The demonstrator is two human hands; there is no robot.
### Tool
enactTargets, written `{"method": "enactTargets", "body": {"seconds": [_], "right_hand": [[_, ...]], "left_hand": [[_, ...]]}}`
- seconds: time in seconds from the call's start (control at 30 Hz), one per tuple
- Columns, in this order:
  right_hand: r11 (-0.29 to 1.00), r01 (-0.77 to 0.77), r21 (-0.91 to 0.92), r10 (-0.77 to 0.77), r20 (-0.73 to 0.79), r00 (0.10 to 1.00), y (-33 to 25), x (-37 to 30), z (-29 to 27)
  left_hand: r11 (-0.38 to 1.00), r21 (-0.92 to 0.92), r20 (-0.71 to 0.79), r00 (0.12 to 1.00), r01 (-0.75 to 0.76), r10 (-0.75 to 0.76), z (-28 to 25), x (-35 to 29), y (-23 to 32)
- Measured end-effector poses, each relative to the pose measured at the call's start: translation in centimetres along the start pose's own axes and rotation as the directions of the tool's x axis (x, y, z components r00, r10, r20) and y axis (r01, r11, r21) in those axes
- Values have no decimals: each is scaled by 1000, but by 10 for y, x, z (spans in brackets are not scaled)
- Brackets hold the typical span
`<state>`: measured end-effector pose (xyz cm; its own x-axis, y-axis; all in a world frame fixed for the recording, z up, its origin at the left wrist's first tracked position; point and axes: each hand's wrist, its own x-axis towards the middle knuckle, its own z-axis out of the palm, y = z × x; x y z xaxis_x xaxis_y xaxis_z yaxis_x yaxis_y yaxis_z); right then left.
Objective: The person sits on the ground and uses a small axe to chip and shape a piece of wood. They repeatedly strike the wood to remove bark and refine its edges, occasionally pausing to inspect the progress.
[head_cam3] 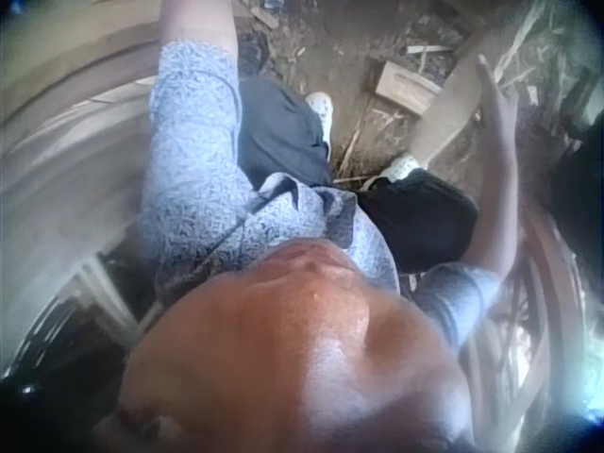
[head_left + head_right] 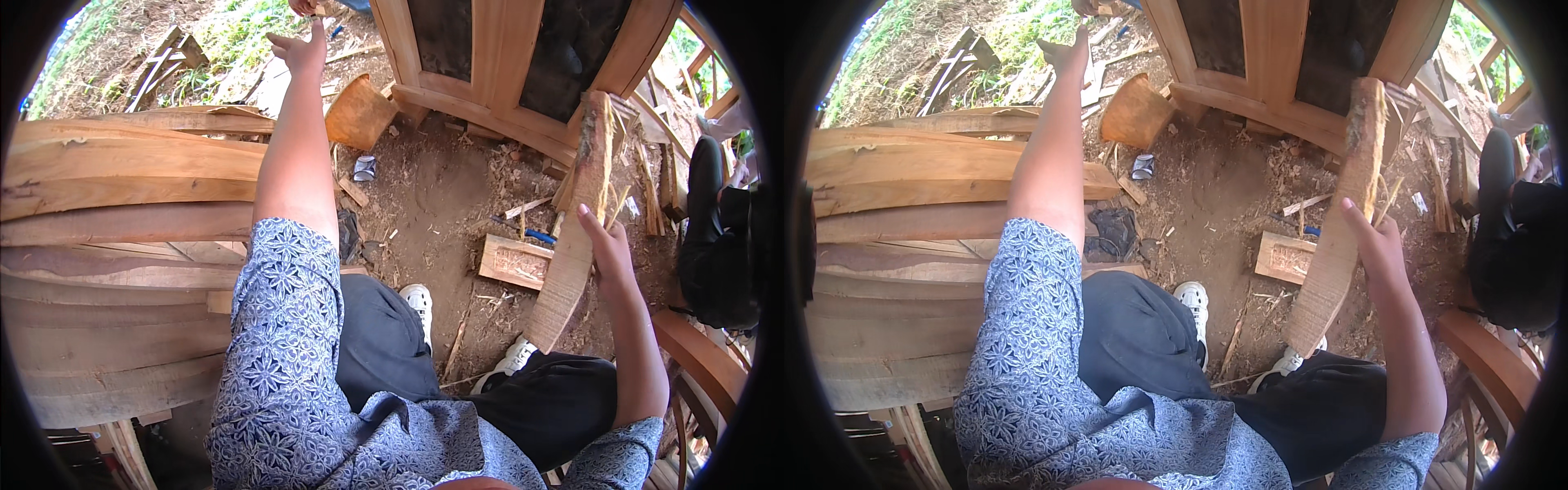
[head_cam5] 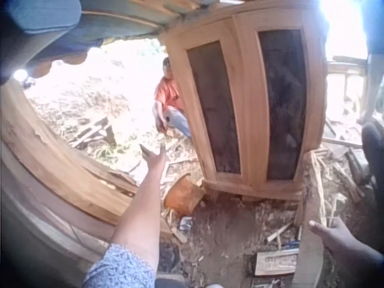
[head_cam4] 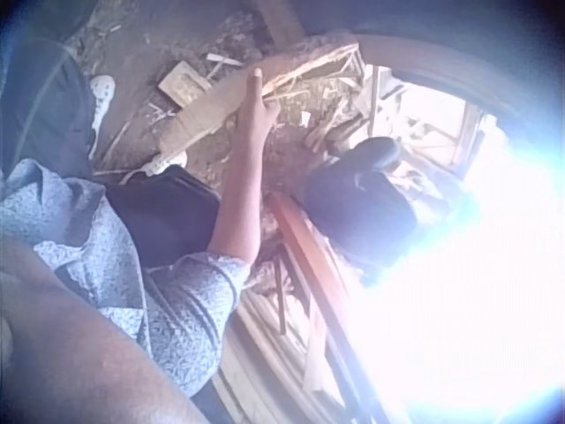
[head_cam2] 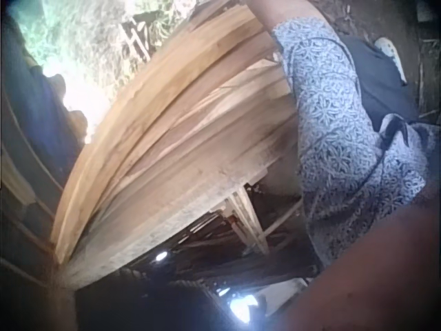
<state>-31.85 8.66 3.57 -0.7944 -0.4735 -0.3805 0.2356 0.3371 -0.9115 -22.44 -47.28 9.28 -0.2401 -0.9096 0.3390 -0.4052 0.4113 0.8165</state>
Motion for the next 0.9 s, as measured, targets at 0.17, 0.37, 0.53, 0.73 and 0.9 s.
{"method": "enactTargets", "body": {"seconds": [0.17,0.37,0.53,0.73,0.9], "right_hand": [[998,-50,28,46,154,987,-3,16,37],[995,-84,-60,97,255,962,14,55,42],[958,-170,-230,241,329,913,25,83,43],[955,-140,-262,231,361,903,31,103,39],[938,-221,-266,305,336,891,31,108,37]], "left_hand": [[993,91,-32,997,-69,72,24,57,-35],[954,291,-103,989,-76,111,75,70,-51],[852,522,-30,999,43,-32,68,100,-49],[745,630,-194,974,217,-119,47,162,-78],[678,694,-125,968,242,-217,53,175,-94]]}}
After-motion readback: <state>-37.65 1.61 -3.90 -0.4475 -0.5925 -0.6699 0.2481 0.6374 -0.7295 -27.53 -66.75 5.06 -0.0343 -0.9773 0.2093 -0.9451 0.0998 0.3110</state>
